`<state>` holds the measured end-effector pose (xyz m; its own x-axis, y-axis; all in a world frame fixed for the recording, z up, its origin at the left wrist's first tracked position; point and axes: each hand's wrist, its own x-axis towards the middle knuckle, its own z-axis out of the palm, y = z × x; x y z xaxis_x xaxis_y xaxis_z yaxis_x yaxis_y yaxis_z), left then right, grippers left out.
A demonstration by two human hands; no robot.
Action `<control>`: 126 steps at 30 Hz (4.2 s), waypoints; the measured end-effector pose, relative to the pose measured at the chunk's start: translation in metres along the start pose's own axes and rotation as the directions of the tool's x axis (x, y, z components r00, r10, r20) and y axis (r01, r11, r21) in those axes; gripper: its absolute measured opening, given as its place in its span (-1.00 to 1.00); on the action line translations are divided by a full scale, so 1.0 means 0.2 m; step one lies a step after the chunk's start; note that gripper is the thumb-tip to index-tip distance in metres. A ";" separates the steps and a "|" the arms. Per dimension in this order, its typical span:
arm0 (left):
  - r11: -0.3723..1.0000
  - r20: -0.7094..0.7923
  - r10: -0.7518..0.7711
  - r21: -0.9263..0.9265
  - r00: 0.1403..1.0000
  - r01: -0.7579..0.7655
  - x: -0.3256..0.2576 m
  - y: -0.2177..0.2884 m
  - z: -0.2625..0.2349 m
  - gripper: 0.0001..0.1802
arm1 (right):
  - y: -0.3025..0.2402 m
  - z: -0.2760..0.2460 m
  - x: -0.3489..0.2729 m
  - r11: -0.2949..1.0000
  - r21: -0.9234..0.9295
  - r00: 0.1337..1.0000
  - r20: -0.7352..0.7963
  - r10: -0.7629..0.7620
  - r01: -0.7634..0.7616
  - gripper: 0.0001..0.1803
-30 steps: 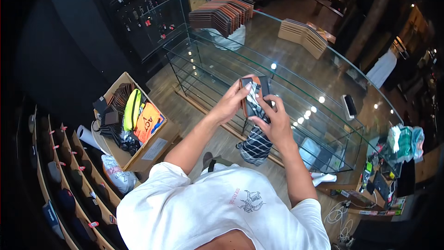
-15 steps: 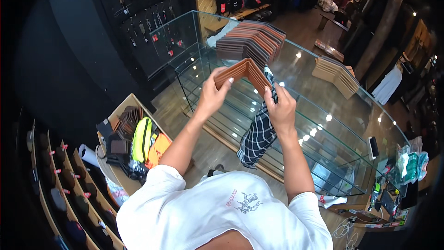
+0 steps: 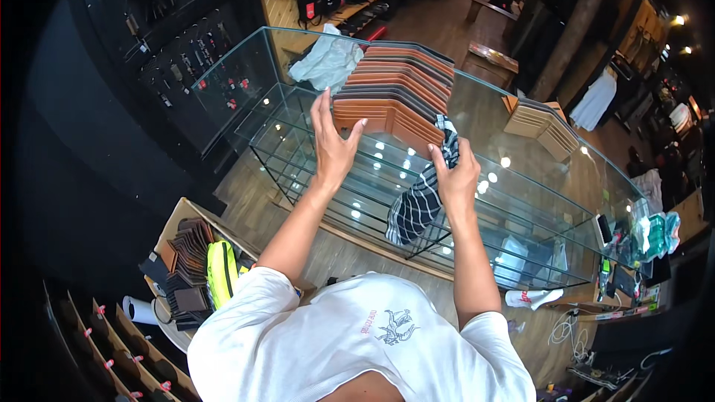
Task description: Unboxing, wiping, and neatly stacking leather wallets on a glass counter.
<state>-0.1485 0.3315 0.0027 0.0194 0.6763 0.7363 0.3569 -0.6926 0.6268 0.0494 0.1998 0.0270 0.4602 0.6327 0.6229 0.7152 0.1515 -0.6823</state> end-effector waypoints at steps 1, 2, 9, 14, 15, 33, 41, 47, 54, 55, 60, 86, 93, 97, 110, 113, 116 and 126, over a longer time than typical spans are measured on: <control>0.999 0.057 -0.029 -0.039 0.998 0.031 0.02 -0.01 0.01 -0.04 | -0.01 0.01 0.01 1.000 -0.015 1.000 0.017 0.025 -0.024 -0.64; 0.990 0.106 -0.095 -0.099 0.990 0.105 0.03 0.00 0.02 -0.04 | -0.01 0.01 0.02 0.998 -0.029 0.998 0.033 0.049 -0.048 -0.65; 0.994 -0.089 0.098 0.064 0.991 -0.092 0.00 0.11 0.06 -0.18 | 0.04 -0.10 0.03 0.989 0.047 0.986 0.096 0.135 -0.140 -0.59; 0.889 -0.026 0.389 -0.251 0.921 -0.383 0.03 0.52 0.23 -0.52 | 0.03 -0.49 0.16 0.992 0.044 0.992 -0.033 0.121 -0.119 -0.75; 0.868 0.033 0.364 -0.375 0.931 -0.326 0.04 0.58 0.30 -0.57 | 0.04 -0.58 0.18 0.989 0.070 0.990 -0.047 0.132 -0.129 -0.75; 0.989 0.408 0.147 -0.056 0.901 -0.136 0.04 0.86 1.42 -0.49 | 0.66 -1.67 0.07 0.996 -0.006 0.996 -0.039 0.085 -0.085 -0.73; 0.992 0.295 0.091 -0.116 0.951 -0.059 -0.06 0.91 1.23 -0.66 | 0.71 -1.71 0.10 0.997 -0.051 0.984 0.165 0.062 -0.054 -0.75; 0.961 0.251 -0.047 -0.252 0.967 0.112 -0.07 0.94 1.01 -0.66 | 0.77 -1.77 0.21 0.982 0.104 0.958 0.258 0.124 -0.155 -0.71; 0.893 0.260 -0.046 -0.421 0.965 0.156 -0.14 1.02 0.67 -0.68 | 0.44 -1.86 0.03 0.977 0.212 0.993 -0.107 0.046 -0.022 0.33; 0.880 0.288 -0.051 -0.439 0.956 0.179 -0.17 1.04 0.63 -0.68 | 0.46 -1.74 -0.10 0.958 -0.286 0.994 -0.099 -0.038 0.008 0.20; 0.831 0.403 -0.050 -0.491 0.914 0.262 -0.32 1.00 0.43 -0.70 | 0.56 -1.51 -0.43 0.940 -0.285 0.827 0.470 0.309 -0.189 -0.49; 0.856 0.561 0.149 -0.485 0.814 0.177 -0.83 1.35 -0.30 -0.66 | -0.15 -1.13 -0.82 0.921 -0.298 0.958 0.215 -0.191 0.250 -0.61; 0.888 0.433 0.205 -0.459 0.878 0.019 -0.99 1.50 -0.17 -0.72 | 0.03 -1.28 -0.83 0.955 -0.176 0.971 -0.041 0.235 -0.239 -0.38; 0.869 0.468 0.192 -0.490 0.862 0.073 -1.02 1.61 -0.10 -0.72 | 0.04 -1.36 -0.91 0.947 -0.317 0.998 0.041 -0.037 0.048 -0.52; 0.898 0.482 0.242 -0.439 0.842 -0.007 -1.17 1.83 0.11 -0.74 | 0.41 -1.69 -0.89 0.896 -0.389 0.977 -0.108 0.184 -0.212 -0.40; 0.875 0.313 0.333 -0.455 0.889 -0.168 -1.21 1.87 0.17 -0.74 | 0.69 -1.68 -0.85 0.865 0.064 0.783 -0.394 0.481 -0.498 -0.20; 0.861 0.145 0.441 -0.346 0.886 -0.372 -1.21 1.79 0.16 -0.65 | 0.72 -1.83 -0.88 0.223 0.814 0.626 0.206 0.753 -0.536 -0.14; 0.707 0.260 0.701 -0.374 0.664 -0.600 -1.39 1.71 0.23 -0.62 | 0.26 -1.72 -0.90 0.119 0.713 0.667 0.566 0.485 -0.691 -0.11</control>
<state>0.0117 -0.0813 0.0007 0.5055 0.0288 0.8623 -0.1087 -0.9894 0.0967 0.1852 -0.1678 0.0111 0.3561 0.9251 -0.1320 -0.6083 0.1222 -0.7843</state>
